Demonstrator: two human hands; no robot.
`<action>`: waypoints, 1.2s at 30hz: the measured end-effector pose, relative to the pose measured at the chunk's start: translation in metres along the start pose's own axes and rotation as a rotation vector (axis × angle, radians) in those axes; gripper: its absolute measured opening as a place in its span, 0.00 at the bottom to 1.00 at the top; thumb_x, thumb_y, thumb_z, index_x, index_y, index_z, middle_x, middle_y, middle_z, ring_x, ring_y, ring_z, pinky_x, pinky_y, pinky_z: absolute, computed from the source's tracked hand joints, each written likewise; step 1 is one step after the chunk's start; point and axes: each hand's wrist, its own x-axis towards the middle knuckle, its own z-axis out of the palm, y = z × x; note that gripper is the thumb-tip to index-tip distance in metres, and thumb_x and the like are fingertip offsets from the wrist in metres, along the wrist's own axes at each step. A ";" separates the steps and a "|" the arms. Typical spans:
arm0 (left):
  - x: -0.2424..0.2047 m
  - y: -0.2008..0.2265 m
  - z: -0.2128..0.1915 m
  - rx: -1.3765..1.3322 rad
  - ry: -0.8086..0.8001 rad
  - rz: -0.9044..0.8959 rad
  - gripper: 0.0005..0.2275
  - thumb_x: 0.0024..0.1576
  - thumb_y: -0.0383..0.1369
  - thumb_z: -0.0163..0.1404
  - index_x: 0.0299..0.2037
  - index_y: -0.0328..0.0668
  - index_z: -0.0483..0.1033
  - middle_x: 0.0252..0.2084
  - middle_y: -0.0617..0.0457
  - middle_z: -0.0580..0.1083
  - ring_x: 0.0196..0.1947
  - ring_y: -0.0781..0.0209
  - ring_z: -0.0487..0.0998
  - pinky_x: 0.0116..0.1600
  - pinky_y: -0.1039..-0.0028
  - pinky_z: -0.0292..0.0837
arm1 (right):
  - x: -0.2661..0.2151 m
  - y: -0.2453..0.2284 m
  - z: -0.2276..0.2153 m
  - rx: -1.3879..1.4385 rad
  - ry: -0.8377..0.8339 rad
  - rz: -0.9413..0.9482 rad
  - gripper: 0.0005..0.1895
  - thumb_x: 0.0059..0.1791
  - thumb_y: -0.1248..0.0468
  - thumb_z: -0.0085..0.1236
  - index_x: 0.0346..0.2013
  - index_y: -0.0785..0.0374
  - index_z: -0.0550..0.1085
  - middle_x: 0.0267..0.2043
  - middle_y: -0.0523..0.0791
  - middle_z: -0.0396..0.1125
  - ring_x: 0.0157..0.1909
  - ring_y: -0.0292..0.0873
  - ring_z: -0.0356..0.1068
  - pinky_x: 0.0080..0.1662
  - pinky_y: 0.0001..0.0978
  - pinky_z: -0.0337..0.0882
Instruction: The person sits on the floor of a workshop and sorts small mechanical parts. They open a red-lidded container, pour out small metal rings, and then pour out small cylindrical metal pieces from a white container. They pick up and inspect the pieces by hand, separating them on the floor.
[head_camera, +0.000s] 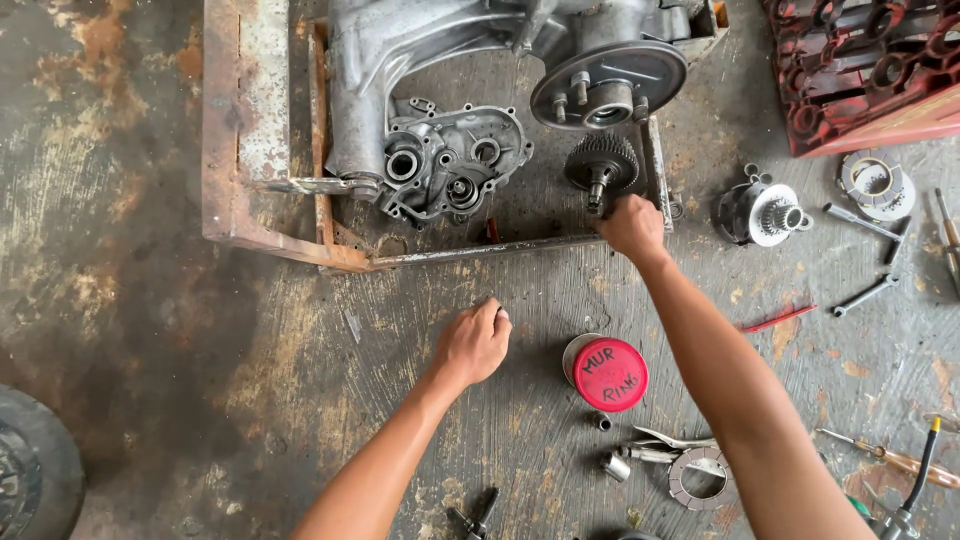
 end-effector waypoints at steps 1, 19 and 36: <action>0.001 0.000 -0.001 0.001 0.001 0.001 0.17 0.61 0.40 0.35 0.40 0.34 0.74 0.39 0.30 0.77 0.43 0.29 0.80 0.45 0.46 0.74 | 0.002 -0.006 0.000 0.001 0.001 0.000 0.22 0.42 0.44 0.65 0.37 0.57 0.83 0.36 0.48 0.78 0.47 0.55 0.77 0.52 0.49 0.76; 0.007 -0.024 -0.002 0.039 0.110 0.026 0.17 0.62 0.40 0.34 0.39 0.36 0.74 0.36 0.30 0.77 0.42 0.29 0.80 0.45 0.46 0.74 | -0.070 -0.092 -0.027 0.025 0.224 -0.452 0.09 0.49 0.58 0.57 0.39 0.59 0.74 0.30 0.51 0.72 0.36 0.59 0.77 0.38 0.51 0.76; -0.006 -0.027 -0.020 0.008 0.131 0.023 0.17 0.62 0.41 0.34 0.38 0.36 0.73 0.36 0.32 0.76 0.41 0.30 0.80 0.44 0.48 0.75 | -0.060 -0.124 -0.045 0.201 0.075 -0.187 0.07 0.44 0.60 0.61 0.34 0.58 0.79 0.32 0.51 0.76 0.43 0.61 0.77 0.45 0.55 0.77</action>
